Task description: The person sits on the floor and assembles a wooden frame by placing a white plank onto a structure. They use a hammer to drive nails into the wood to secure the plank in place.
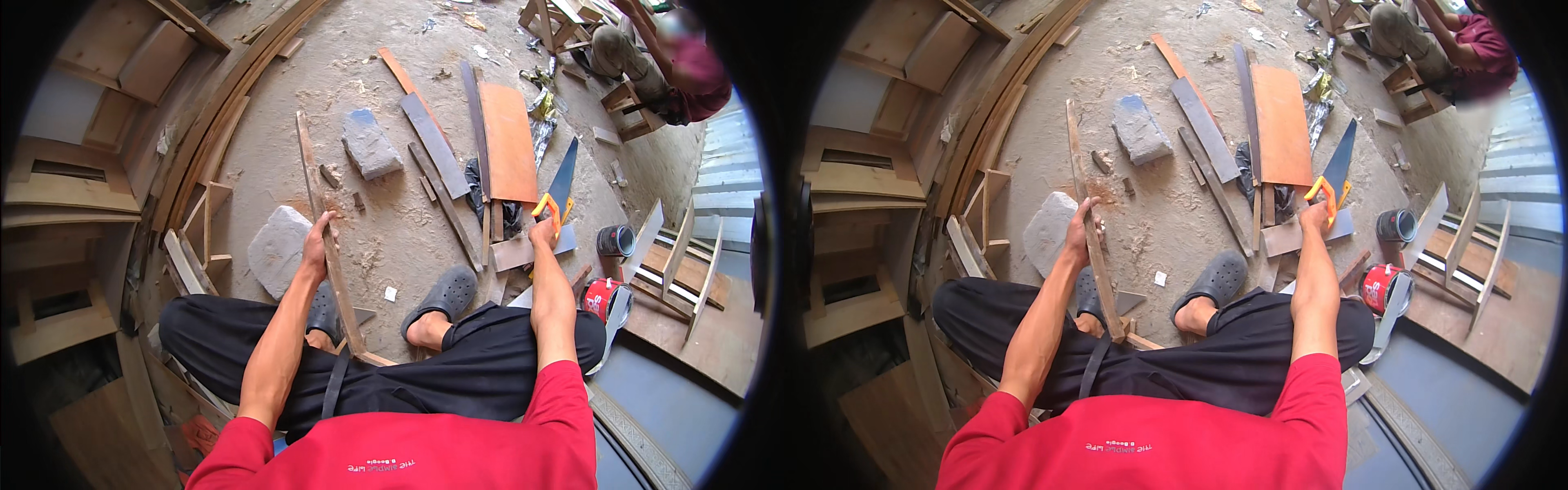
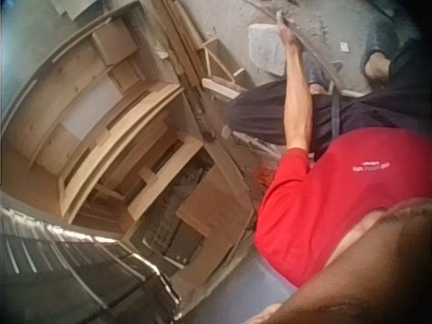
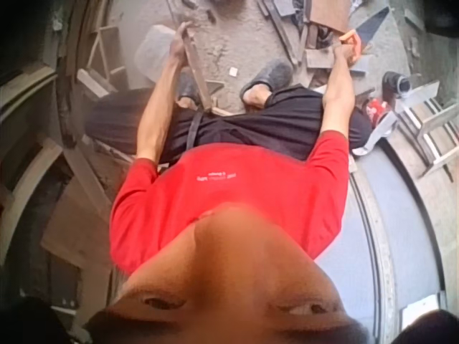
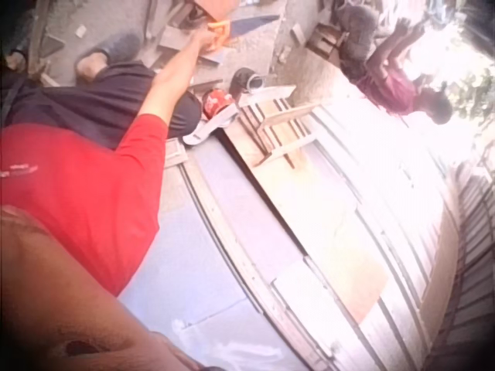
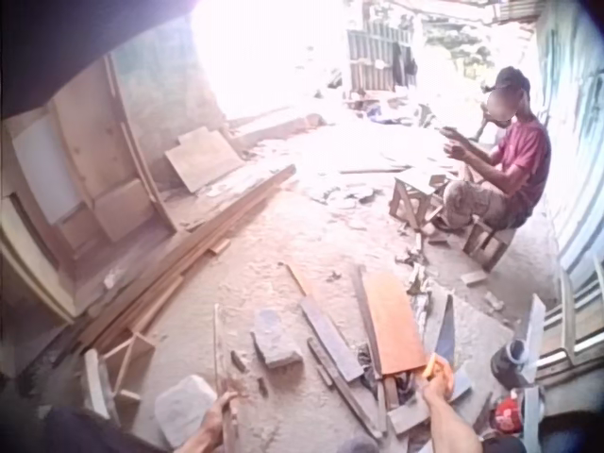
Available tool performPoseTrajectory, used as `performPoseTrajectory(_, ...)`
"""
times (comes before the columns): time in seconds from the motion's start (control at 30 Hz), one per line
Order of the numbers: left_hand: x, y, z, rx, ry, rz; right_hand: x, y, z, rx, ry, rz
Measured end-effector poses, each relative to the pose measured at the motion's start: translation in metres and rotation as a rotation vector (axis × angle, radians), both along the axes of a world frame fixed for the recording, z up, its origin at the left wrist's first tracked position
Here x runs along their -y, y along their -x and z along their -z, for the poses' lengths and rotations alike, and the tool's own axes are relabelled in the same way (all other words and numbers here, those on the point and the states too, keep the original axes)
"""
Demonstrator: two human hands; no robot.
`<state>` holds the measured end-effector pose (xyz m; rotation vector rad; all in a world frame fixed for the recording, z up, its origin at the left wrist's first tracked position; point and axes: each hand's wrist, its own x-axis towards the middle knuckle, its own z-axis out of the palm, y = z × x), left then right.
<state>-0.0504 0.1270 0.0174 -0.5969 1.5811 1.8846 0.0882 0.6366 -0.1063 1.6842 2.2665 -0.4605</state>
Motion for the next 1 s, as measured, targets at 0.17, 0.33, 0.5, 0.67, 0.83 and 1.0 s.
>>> performPoseTrajectory(0.17, 0.005, 0.001, 0.004, -0.09, 0.064, -0.034, 0.015, 0.006, -0.002, -0.056, 0.111, -0.123)
performPoseTrajectory(0.33, -0.028, -0.002, 0.01, -0.237, 0.116, 0.03, 0.041, 0.025, 0.011, -0.338, 0.057, -0.47)
performPoseTrajectory(0.5, -0.029, -0.009, 0.026, -0.425, 0.261, 0.122, 0.218, 0.075, -0.069, -0.462, 0.636, -0.892)
performPoseTrajectory(0.67, -0.026, -0.011, 0.034, -0.481, 0.153, 0.117, 0.328, 0.057, -0.141, -0.352, 1.28, -0.717)
performPoseTrajectory(0.83, -0.01, -0.013, 0.02, -0.562, 0.221, 0.243, 0.349, 0.041, -0.161, -0.49, 1.341, -0.639)
performPoseTrajectory(1.0, 0.021, -0.005, 0.04, -0.386, 0.28, 0.421, 0.364, 0.037, -0.117, -0.71, 0.843, -0.717)
